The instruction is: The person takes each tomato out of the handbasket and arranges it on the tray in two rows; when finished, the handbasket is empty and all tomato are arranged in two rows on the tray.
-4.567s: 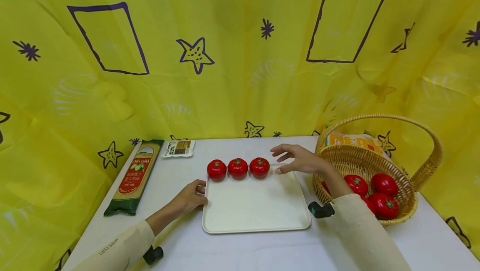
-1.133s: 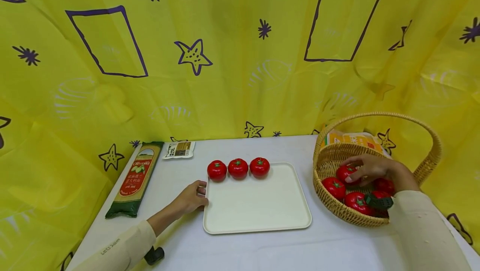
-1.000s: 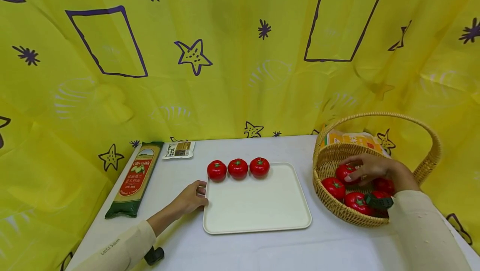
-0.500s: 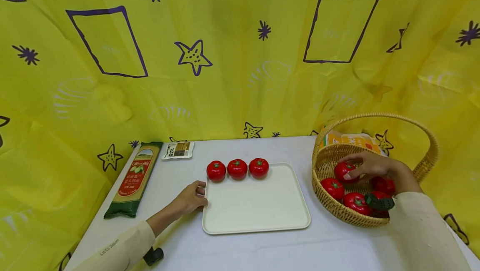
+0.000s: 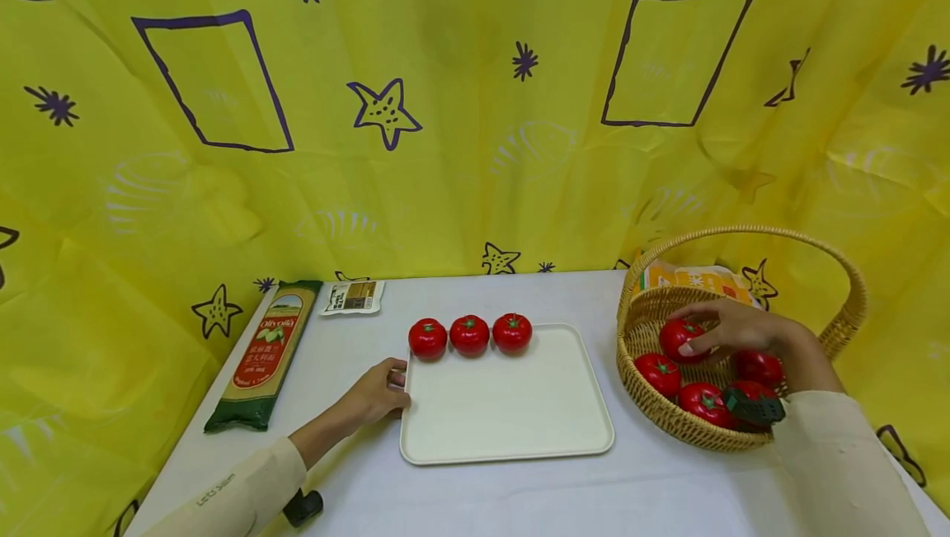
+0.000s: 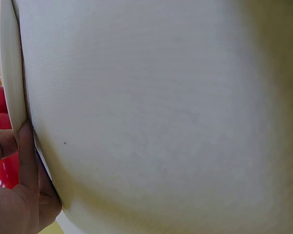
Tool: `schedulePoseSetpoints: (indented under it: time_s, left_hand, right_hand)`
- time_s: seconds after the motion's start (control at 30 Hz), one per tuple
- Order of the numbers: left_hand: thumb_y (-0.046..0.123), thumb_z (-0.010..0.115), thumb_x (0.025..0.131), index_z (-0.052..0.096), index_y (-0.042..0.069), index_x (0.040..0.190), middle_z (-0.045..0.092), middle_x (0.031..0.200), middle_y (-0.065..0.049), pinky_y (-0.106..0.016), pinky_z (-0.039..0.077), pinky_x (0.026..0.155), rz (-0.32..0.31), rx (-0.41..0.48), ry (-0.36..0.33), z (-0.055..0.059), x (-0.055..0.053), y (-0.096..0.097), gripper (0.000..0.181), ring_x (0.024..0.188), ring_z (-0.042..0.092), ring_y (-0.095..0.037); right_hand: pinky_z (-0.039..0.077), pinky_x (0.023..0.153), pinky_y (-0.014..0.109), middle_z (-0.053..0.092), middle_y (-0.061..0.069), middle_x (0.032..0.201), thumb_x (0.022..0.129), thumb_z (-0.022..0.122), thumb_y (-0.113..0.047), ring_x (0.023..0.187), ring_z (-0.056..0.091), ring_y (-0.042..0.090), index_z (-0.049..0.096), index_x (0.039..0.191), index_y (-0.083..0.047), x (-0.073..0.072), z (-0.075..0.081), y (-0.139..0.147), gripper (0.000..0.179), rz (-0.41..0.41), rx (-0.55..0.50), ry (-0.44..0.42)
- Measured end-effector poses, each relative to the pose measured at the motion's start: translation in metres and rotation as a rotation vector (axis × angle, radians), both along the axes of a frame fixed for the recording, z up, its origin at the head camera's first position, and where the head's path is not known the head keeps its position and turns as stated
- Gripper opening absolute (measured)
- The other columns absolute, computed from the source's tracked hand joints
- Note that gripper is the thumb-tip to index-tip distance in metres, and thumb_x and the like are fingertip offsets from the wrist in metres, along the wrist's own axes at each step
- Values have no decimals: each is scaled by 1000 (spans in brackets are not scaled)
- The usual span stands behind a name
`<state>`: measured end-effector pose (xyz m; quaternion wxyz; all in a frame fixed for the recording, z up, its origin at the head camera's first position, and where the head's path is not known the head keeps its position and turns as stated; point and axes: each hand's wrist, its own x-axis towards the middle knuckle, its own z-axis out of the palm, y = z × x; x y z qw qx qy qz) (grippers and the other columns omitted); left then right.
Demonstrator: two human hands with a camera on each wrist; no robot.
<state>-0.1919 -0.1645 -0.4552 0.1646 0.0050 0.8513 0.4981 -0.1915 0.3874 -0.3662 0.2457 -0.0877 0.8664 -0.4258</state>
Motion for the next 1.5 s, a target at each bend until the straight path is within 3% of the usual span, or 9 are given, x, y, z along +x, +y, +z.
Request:
schedulePoseSetpoints:
  time_s: [0.23,0.47,0.73,1.1,1.5]
  left_hand:
    - [-10,68,76,47,-9,134,57,108,-19,-36,64,70,7,13,-5,1,1,0,62,88,62,-22]
    - [-10,68,76,47,-9,134,57,108,-19,-37,64,70,-1,12,2,0,0,0,62,88,62,-22]
    - [-9,69,77,48,-8,135,57,109,-18,-36,64,70,-6,4,-4,0,0,-1,62,89,62,-22]
    - [-8,69,77,47,-8,135,57,109,-18,-36,64,71,-13,1,-4,-1,-1,-2,62,89,62,-22]
    - [-8,69,77,47,-9,135,57,108,-18,-36,64,70,-11,12,-6,-2,-1,-2,62,89,61,-23]
  right_hand:
    - [63,81,41,54,29,132,90,74,-17,108,64,29,41,144,9,6,7,-4,68,24,5,48]
    - [56,82,31,62,19,127,89,75,-23,105,62,22,48,143,3,11,15,-11,66,60,114,139]
    - [61,77,32,58,25,129,89,74,-18,96,67,22,44,144,6,17,22,-15,68,70,48,94]
    - [62,76,33,64,19,121,90,72,-18,93,70,19,44,144,6,22,28,-20,65,126,31,107]
    - [53,80,27,66,6,118,89,72,-24,101,61,6,56,139,-9,28,35,-29,54,195,129,260]
